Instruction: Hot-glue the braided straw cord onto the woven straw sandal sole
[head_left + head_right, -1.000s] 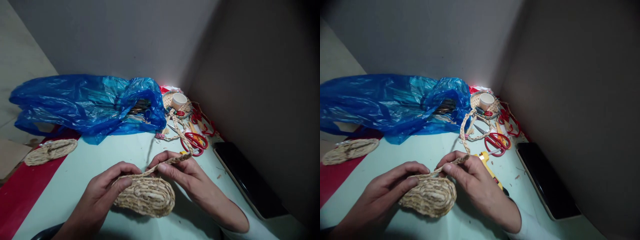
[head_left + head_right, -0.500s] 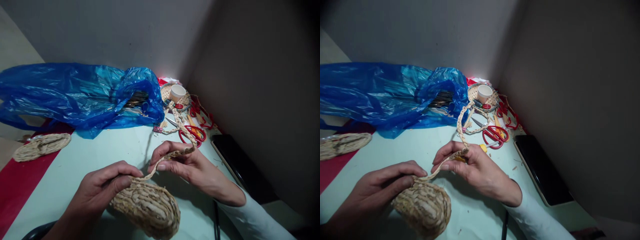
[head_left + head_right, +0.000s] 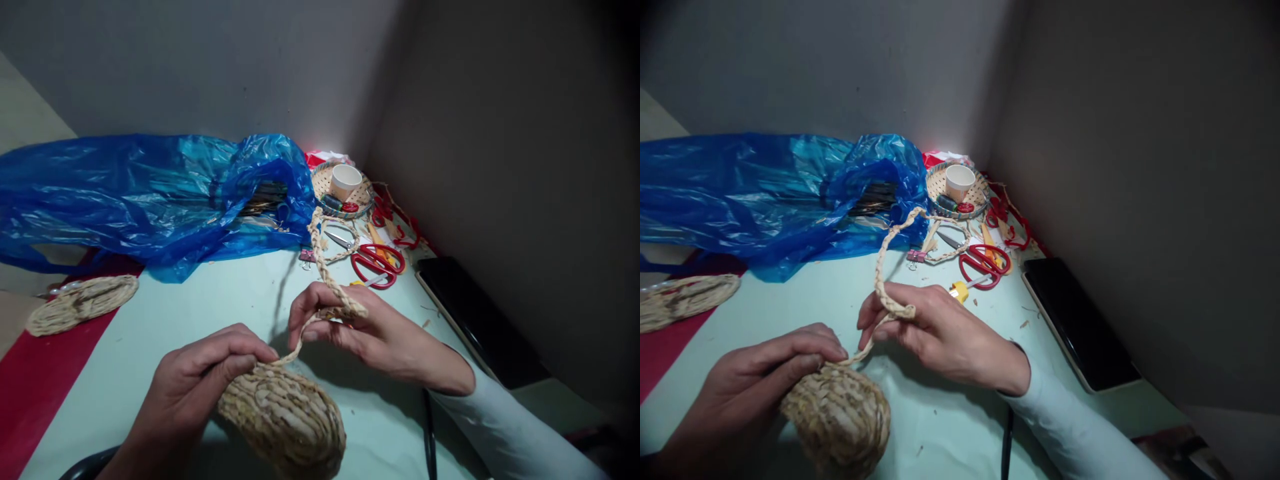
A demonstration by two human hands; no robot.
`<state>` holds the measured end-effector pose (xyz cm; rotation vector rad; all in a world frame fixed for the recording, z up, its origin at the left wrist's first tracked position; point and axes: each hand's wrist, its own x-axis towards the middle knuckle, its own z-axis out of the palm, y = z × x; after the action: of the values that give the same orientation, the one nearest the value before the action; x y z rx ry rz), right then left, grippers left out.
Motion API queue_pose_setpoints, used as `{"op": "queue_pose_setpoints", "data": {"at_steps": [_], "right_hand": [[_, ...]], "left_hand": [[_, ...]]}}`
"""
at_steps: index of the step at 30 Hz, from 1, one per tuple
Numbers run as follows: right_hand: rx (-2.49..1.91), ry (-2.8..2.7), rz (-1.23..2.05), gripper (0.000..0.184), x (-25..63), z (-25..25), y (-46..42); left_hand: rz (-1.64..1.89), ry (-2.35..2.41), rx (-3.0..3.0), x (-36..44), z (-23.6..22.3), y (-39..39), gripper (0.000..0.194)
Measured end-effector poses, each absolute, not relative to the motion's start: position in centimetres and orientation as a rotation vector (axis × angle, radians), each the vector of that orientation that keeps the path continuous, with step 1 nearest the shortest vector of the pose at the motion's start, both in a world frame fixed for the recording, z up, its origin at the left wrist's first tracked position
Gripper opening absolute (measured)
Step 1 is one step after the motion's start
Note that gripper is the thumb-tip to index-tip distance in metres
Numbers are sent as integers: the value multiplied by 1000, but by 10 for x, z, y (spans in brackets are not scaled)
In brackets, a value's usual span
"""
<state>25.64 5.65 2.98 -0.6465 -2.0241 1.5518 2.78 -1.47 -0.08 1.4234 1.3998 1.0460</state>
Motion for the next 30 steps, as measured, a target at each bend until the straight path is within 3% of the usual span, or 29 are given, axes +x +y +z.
{"op": "queue_pose_setpoints", "data": {"at_steps": [8,21,30], "right_hand": [[-684,-1710,1772,14,249,24,56],[-514,-1901,1698,5,249,14,60],[-512,-1796,1867,13,248,7,63]], "left_hand": [[1011,1538,1293,36,10,-16,23],[976,1429,1153,31,-9,-17,20],[973,1349,1149,31,-12,-14,16]]}}
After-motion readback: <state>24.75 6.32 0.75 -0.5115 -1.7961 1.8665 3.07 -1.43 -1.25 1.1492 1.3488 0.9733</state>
